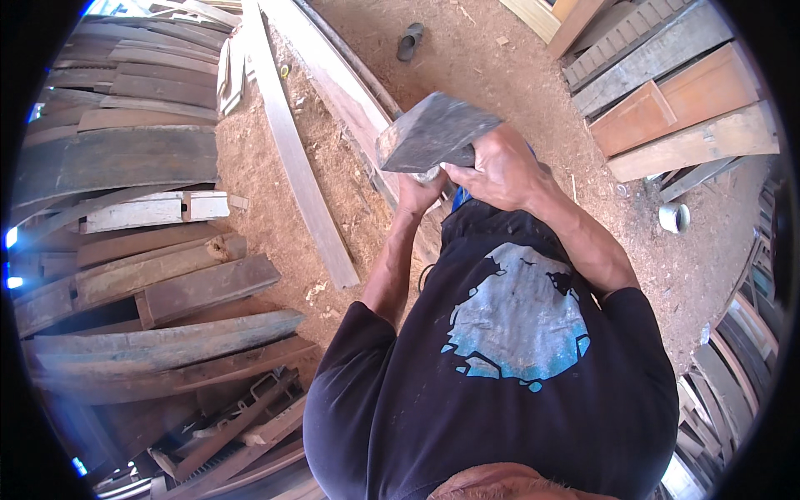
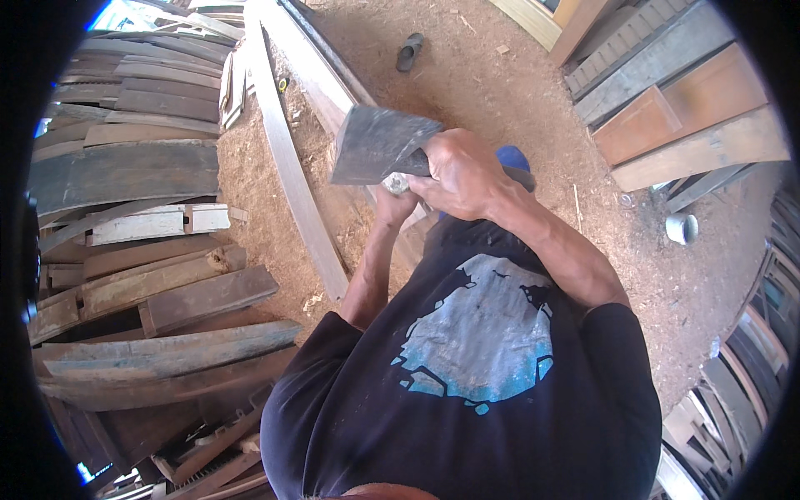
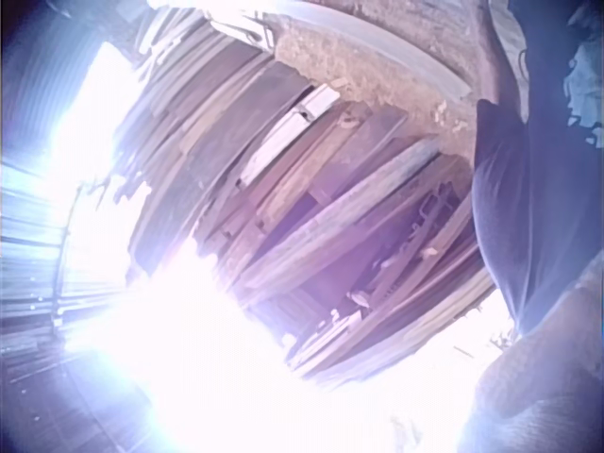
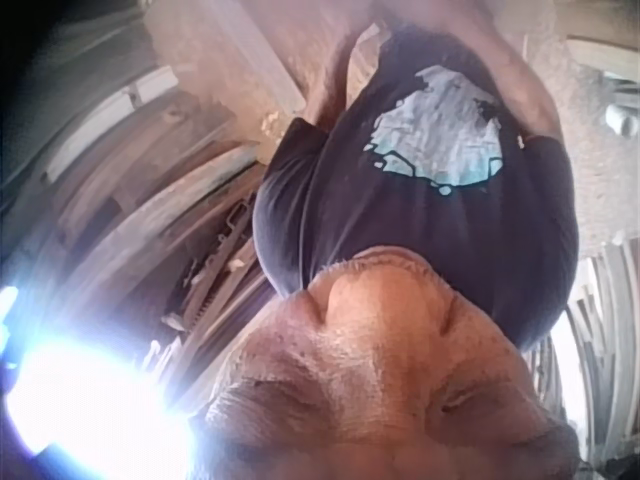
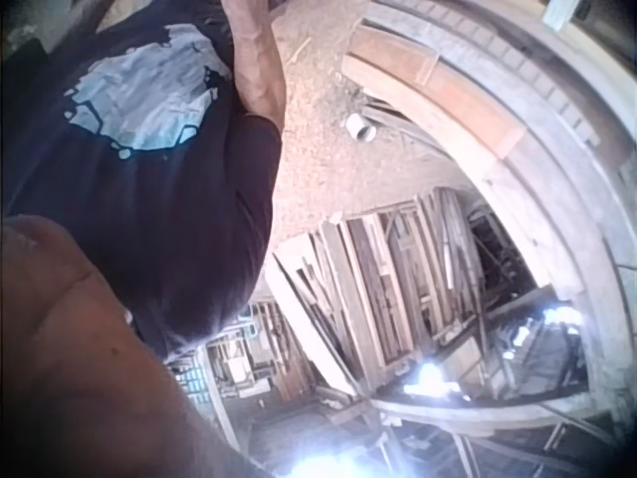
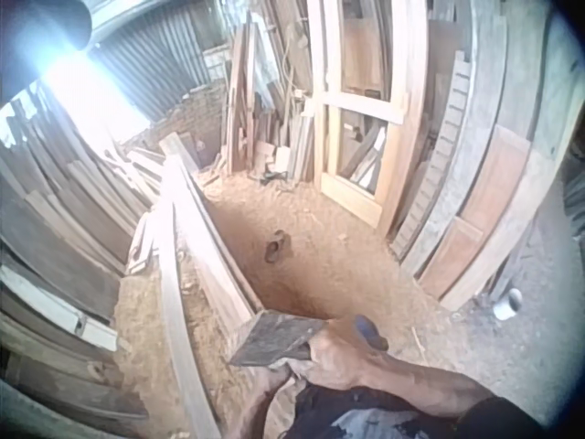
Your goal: The person selects a wooden plank from a pile, then uses a chisel and a wooden mallet to shape the end of the plank. The person repeatedly strikes the chisel to remove wood and refine the shape.
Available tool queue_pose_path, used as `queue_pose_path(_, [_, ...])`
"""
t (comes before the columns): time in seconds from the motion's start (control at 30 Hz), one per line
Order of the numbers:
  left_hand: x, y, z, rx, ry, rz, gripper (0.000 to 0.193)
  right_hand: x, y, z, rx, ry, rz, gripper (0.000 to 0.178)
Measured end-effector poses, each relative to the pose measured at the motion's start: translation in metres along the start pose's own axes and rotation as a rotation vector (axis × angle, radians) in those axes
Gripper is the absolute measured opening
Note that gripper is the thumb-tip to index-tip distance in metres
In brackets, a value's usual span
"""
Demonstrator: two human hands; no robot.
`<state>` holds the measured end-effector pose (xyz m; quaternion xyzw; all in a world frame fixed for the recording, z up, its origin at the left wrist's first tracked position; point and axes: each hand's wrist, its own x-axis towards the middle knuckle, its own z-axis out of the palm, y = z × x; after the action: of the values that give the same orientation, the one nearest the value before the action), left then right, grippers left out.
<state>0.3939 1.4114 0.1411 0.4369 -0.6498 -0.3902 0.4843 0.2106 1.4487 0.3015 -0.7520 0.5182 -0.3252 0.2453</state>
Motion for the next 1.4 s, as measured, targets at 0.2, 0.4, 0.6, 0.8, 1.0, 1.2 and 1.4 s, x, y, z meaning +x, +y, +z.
queue_pose_path(0.2, [0.064, -0.002, 0.01, -0.06, 0.306, -0.147, 0.028, 0.003, -0.017, -0.028, 0.283, 0.294, -0.107, 0.025])
queue_pose_path(0.4, [0.091, 0.008, -0.002, -0.013, -0.038, -0.156, 0.025, 0.001, -0.011, -0.053, 0.445, 0.438, -0.062, 0.026])
queue_pose_path(0.6, [0.105, -0.002, 0.005, 0.032, -0.148, -0.191, 0.023, 0.0, -0.002, -0.064, 0.513, 0.564, -0.036, 0.014])
queue_pose_path(0.8, [0.107, -0.016, 0.008, 0.099, -0.185, -0.185, 0.023, -0.005, 0.012, -0.074, 0.527, 0.573, 0.012, 0.012])
queue_pose_path(1.0, [0.106, -0.016, 0.008, 0.071, -0.185, -0.213, 0.023, -0.009, 0.016, -0.08, 0.52, 0.609, 0.058, 0.017])
queue_pose_path(1.2, [0.101, -0.013, 0.012, 0.061, -0.248, -0.174, 0.021, -0.009, 0.015, -0.083, 0.483, 0.628, 0.025, 0.015])
queue_pose_path(1.4, [0.091, -0.013, 0.016, 0.117, -0.276, -0.134, 0.02, 0.0, 0.025, -0.057, 0.414, 0.62, -0.019, 0.016])
